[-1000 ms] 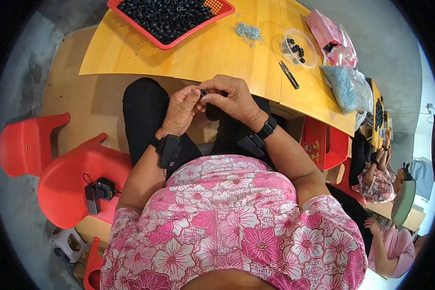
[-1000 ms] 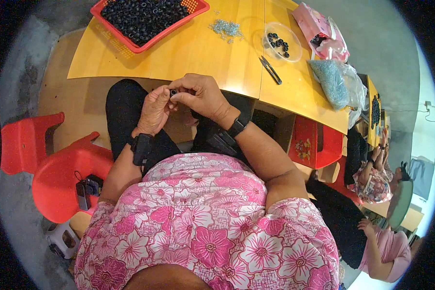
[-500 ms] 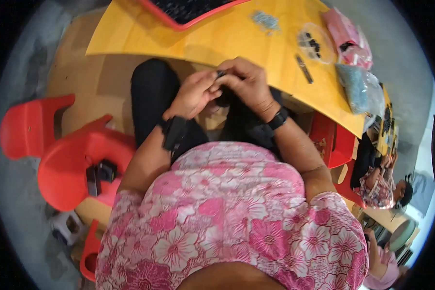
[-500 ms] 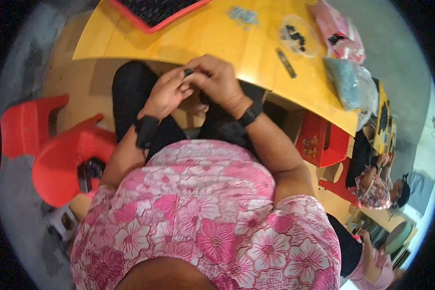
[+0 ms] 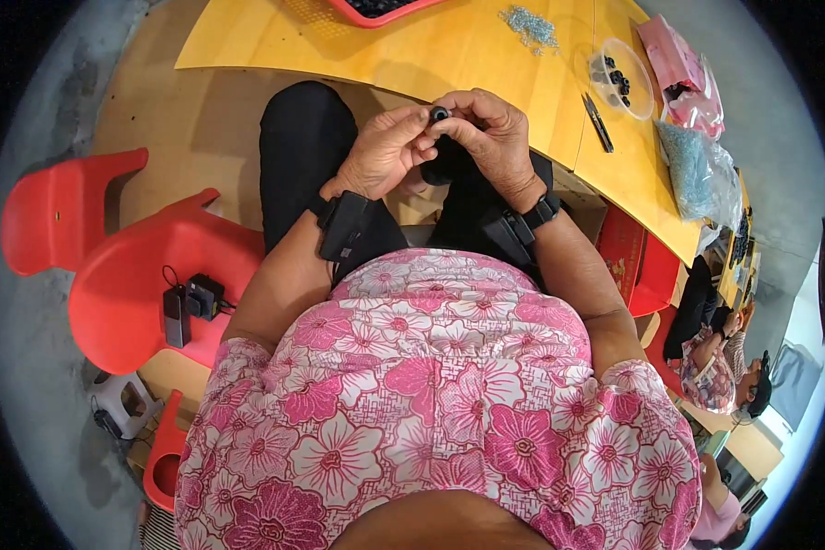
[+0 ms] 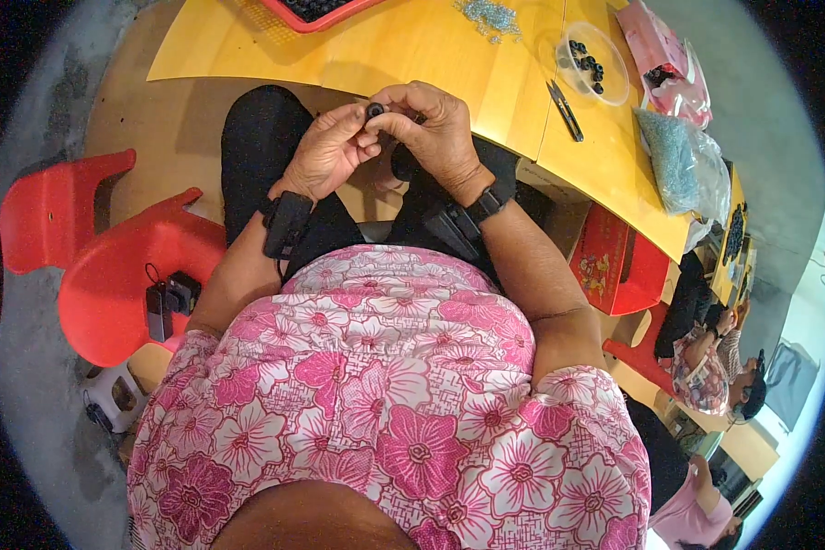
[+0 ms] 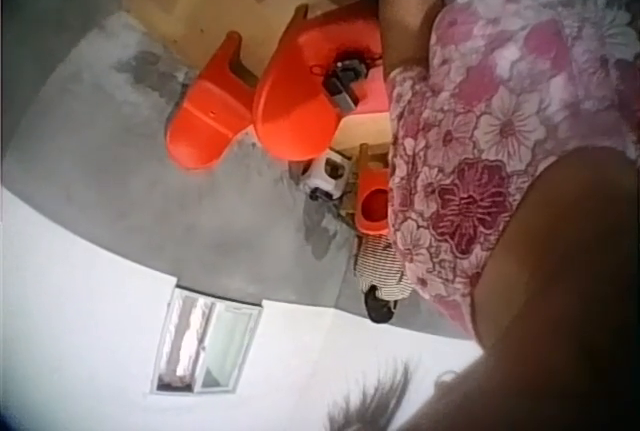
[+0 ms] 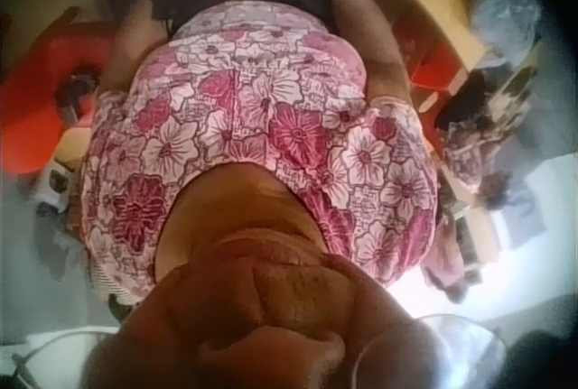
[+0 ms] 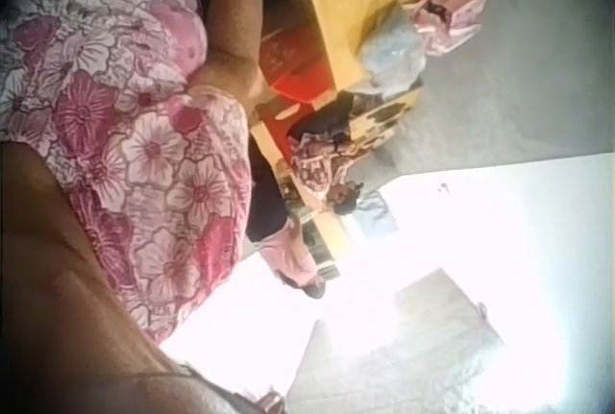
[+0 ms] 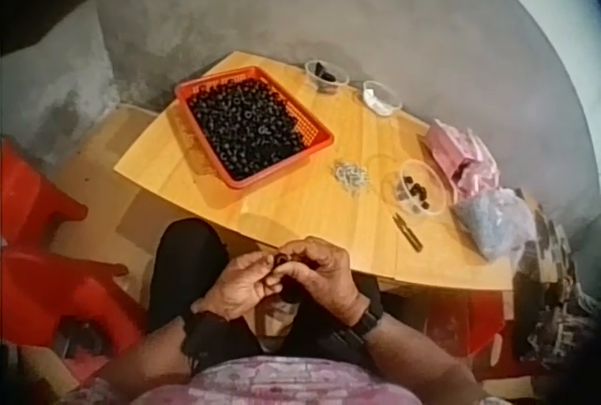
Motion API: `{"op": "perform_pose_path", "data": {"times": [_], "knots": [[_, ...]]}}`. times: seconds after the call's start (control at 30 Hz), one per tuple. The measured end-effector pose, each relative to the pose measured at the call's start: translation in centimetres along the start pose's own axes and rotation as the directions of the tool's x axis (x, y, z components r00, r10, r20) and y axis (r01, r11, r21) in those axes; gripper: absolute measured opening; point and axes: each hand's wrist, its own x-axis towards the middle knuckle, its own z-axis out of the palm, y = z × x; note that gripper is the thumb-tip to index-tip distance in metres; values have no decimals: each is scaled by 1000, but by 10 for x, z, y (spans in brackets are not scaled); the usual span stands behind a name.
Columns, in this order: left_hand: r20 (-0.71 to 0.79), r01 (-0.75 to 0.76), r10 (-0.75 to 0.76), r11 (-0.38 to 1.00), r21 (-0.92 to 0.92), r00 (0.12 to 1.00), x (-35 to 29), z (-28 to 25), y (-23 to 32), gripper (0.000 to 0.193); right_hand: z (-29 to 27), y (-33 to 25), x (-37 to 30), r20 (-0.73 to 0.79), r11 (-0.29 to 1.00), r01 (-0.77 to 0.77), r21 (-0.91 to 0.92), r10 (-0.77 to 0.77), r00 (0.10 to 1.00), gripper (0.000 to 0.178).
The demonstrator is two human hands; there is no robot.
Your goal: The person assembles components by picking up black plastic pieces from a basket and inserting small pins into them by hand.
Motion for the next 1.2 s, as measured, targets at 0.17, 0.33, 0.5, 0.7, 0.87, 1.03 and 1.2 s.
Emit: {"op": "perform_pose_path", "data": {"times": [0.17, 0.33, 0.5, 0.7, 0.87, 1.03, 1.2], "knots": [[-15, -1, 1, 999, 44, 1000, -1, -1, -2, 21, -3, -2, 0, 18, 985, 73, -158, -71, 997, 20], [-61, 10, -7, 999, 47, 998, -1, -3, -5, 23, -2, -15, -1, 130, 852, 275, -445, -242, 961, 22], [-63, 50, -51, 999, -11, 997, -3, 3, -1, 23, -1, -7, -2, 142, 821, 319, -474, -286, 948, 22], [41, 76, -74, 995, -61, 996, 1, -8, -5, 17, -1, 2, -4, 71, 978, 149, -147, -140, 988, 18], [-64, 72, -78, 994, -87, 995, 0, 1, -7, 14, -5, 1, -6, 143, 962, 170, -215, -141, 980, 19], [-49, 99, -103, 992, -83, 993, -2, 4, -1, 10, -7, -8, -4, 178, 925, 219, -311, -169, 969, 21], [-6, 50, -51, 992, -116, 999, 1, 1, -1, 13, -38, -9, 11, -97, 856, 169, -488, -245, 965, 14]]}}
